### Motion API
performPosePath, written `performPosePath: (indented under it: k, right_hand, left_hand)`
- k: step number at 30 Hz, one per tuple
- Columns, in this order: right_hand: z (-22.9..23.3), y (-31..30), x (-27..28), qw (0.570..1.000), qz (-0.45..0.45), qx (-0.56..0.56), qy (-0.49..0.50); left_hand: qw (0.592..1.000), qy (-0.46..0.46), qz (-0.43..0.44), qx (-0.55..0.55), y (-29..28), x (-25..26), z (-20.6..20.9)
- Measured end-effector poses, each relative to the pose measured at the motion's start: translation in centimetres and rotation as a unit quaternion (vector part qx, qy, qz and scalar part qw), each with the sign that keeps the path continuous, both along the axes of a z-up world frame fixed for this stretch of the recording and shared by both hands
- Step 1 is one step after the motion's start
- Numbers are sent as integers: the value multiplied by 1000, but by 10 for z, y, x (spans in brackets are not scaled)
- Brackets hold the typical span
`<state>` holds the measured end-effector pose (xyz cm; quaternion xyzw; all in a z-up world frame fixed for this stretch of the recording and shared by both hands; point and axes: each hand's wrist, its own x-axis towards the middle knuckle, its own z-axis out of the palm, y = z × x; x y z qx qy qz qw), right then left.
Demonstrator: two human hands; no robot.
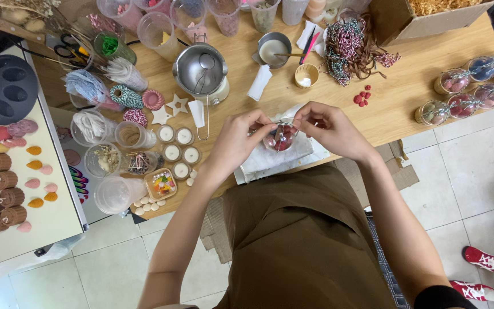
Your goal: The person assembles decorative items by placing small colorful wax shapes into a clear spherical ornament, filling a small cup with brown wax pieces and small yellow round items, and then preparing a decorative string with a small metallic charm.
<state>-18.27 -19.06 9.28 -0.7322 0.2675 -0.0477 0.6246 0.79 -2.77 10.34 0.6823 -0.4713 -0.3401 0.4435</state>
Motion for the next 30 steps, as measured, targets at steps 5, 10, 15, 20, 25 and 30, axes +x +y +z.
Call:
performPosePath:
  k: [5,10,15,20,25,30]
  right_hand:
    - [-9,-8,-12,1000,-15,8,-2]
    - [-20,-17,-23,1000,-24,15,-2]
    - [-31,-24,-29,999,-40,11,-9]
    - [-40,-34,-35,998,-55,2,-5]
    - [-48,-39,-41,998,-66,1,9]
    - [-59,-36,-42,998,-44,-18,35]
  left_hand:
    - [997,33,34,-64,12,-1,-11]
    - [998,36,60,-6,30,1,-19]
    - [991,57,104,59,39,-3,-26]
    - [994,33,100,33,44,-5,-35]
    - [992,23,118,36,53,-9,-40]
    - [986,0,136,101,59,-10,-53]
